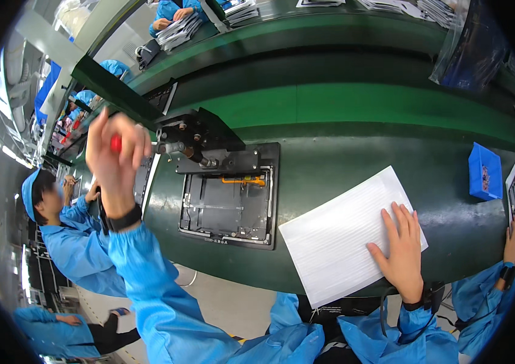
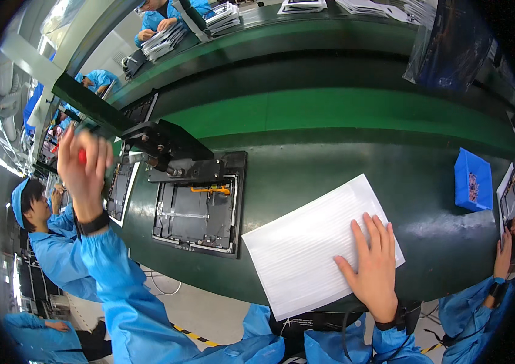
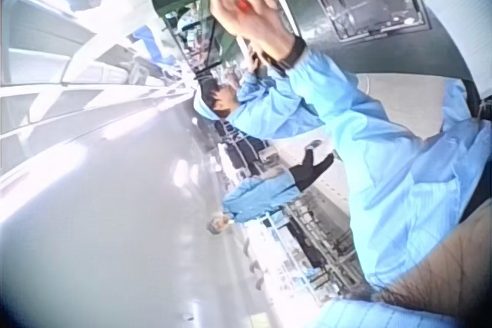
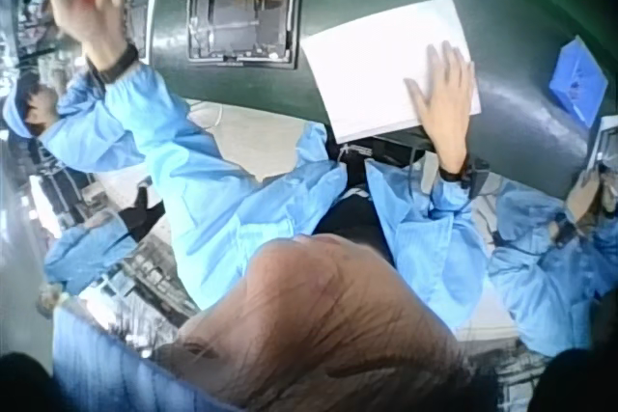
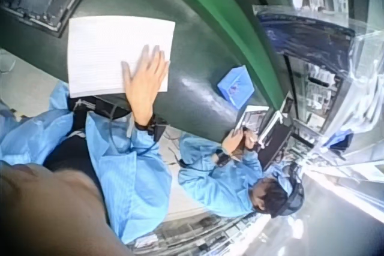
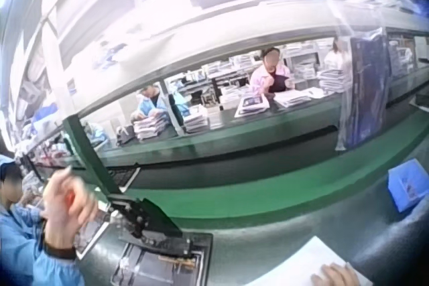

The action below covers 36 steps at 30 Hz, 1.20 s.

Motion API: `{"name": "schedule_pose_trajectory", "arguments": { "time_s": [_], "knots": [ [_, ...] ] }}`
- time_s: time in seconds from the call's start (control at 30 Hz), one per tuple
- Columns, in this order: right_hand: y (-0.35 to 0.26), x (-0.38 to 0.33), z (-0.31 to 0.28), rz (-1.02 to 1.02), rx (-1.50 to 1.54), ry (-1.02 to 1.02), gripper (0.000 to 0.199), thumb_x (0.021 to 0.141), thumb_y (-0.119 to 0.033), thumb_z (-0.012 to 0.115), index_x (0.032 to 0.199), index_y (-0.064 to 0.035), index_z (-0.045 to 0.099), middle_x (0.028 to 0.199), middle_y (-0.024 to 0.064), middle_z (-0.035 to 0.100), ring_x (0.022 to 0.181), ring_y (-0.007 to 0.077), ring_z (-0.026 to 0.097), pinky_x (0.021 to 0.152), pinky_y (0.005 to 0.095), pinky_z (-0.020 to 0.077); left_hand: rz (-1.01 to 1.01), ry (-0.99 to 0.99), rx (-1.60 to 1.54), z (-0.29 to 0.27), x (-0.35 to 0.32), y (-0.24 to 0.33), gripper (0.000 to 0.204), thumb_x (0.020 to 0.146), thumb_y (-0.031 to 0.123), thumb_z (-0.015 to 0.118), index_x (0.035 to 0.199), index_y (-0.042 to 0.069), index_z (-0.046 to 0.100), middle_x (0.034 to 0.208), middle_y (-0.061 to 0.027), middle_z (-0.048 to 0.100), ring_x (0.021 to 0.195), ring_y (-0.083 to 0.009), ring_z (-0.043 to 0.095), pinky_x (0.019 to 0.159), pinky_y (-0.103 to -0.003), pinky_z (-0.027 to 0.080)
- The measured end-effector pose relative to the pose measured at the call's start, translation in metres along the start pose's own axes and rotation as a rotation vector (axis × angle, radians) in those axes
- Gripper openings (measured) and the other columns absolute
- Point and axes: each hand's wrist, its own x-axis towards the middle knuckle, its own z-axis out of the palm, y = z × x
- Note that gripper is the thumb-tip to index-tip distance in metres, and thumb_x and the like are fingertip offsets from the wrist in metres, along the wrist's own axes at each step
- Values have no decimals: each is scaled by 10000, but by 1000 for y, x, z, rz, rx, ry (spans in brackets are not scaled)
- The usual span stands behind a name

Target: The person assembles tablet computers by pressing tablet frames in a manual lever press, attaching internal wires and ribbon cables by hand, pressing the assembled units again, and placing them onto the conveyor belt.

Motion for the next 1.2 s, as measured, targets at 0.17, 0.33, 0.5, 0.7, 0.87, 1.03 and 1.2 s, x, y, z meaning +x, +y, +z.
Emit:
{"name": "schedule_pose_trajectory", "arguments": {
  "time_s": [0.17,0.33,0.5,0.7,0.87,1.03,1.2],
  "knots": [
    [-1,8,-1,19,35,-14,683,846,-307,767,1411,4,541,1510,241,448,1433,442,371,1225,585,234,-91,-458,533,-18,-26,7,620,1045,323,368,735,-53,752,387,-3,450,327,-172,327,584,-297,395],
    [2,9,1,36,29,-14,674,835,-296,772,1401,-4,552,1513,227,449,1432,437,374,1222,591,234,-147,-517,1092,18,-30,-4,273,904,166,598,762,26,784,407,-9,450,409,-173,443,595,-304,395],
    [0,13,2,49,11,-25,676,825,-306,771,1396,-16,555,1514,213,453,1429,423,380,1215,607,232,463,-359,1021,-4,-49,-51,200,827,97,636,663,54,743,474,-23,414,469,-223,362,626,-360,397],
    [-2,15,3,112,-20,55,627,851,-324,737,1379,-31,571,1485,200,491,1370,421,456,1197,616,261,654,-3,566,3,-62,-87,418,866,234,513,514,27,428,496,-43,374,534,-195,360,689,-430,376],
    [-4,27,6,100,-35,59,458,885,-240,705,1286,-36,620,1444,197,531,1347,409,488,1201,609,270,862,29,550,-5,-63,-108,405,846,248,531,543,56,341,541,-45,317,576,-217,346,677,-431,350],
    [-15,49,0,96,-75,26,381,891,-188,687,1236,-36,633,1436,194,539,1348,398,495,1211,602,264,930,33,533,-7,-63,-115,396,843,262,530,557,69,335,553,-47,300,593,-219,329,671,-430,343],
    [-28,72,-12,57,-75,94,347,889,-143,682,1217,-39,640,1427,181,553,1354,392,498,1218,593,261,941,100,460,5,-59,-111,381,812,259,523,546,81,318,533,-32,271,581,-211,318,674,-456,348]
  ]
}}
